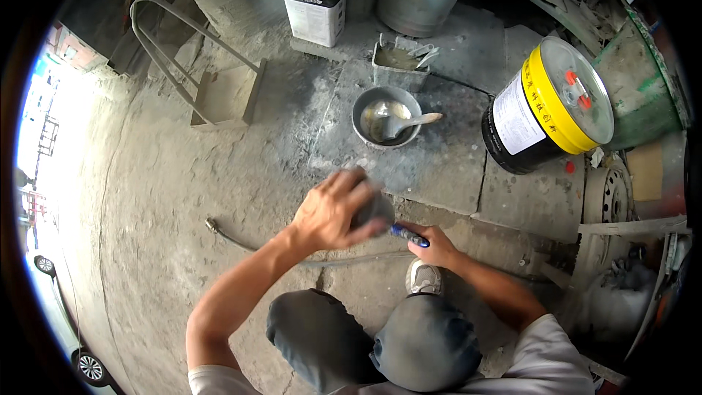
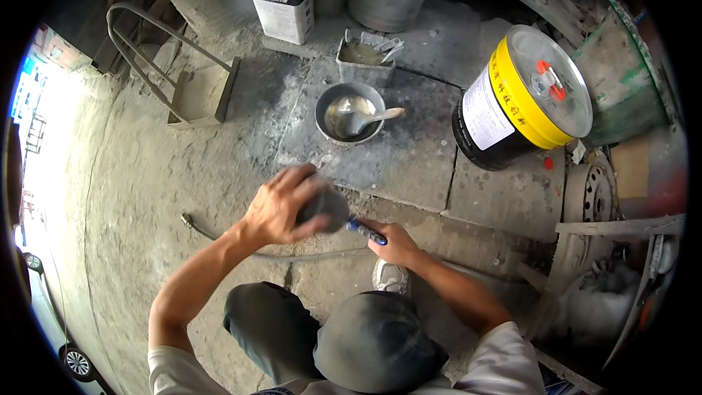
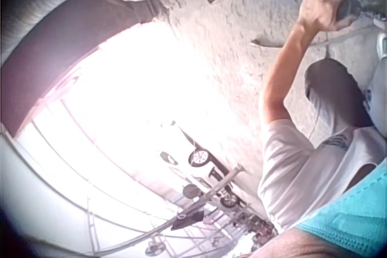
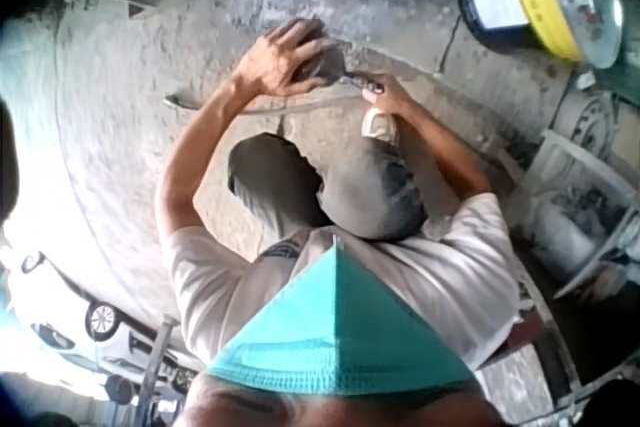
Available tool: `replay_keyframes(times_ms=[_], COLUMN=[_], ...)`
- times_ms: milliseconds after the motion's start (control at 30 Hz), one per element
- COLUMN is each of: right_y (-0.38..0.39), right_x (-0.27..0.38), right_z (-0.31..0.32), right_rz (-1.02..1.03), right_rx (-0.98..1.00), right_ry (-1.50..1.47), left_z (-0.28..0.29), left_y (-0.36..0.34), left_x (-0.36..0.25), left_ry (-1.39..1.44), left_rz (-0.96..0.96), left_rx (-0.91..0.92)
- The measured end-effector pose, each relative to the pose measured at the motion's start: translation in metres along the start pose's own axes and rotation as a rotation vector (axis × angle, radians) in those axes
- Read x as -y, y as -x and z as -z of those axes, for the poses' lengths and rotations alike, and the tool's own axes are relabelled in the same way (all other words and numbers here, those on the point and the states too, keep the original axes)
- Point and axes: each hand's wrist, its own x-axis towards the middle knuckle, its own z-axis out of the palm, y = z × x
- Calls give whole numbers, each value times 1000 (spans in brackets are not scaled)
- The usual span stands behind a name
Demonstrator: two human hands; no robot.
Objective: The person squats on the floor and uses a blue spray gun to mix a grey liquid in a metal bowl. They then pour the mixture into a yellow bucket and use a metal ruler to stir the contents of the bowl further. Finally, they stand up and open a white container on a nearby workbench.
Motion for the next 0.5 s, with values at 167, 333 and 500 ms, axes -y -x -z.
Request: replay_keyframes(times_ms=[167,333,500], right_y=[-6,-10,-22], right_x=[-7,-3,-28], right_z=[-1,15,35], right_rz=[-76,-42,2], right_rx=[-292,-404,-523], right_ry=[209,223,148], left_z=[2,17,15], left_y=[-23,-42,-73], left_x=[4,25,54], left_ry=[1,125,1235], left_rz=[356,440,738], left_rx=[110,234,12])
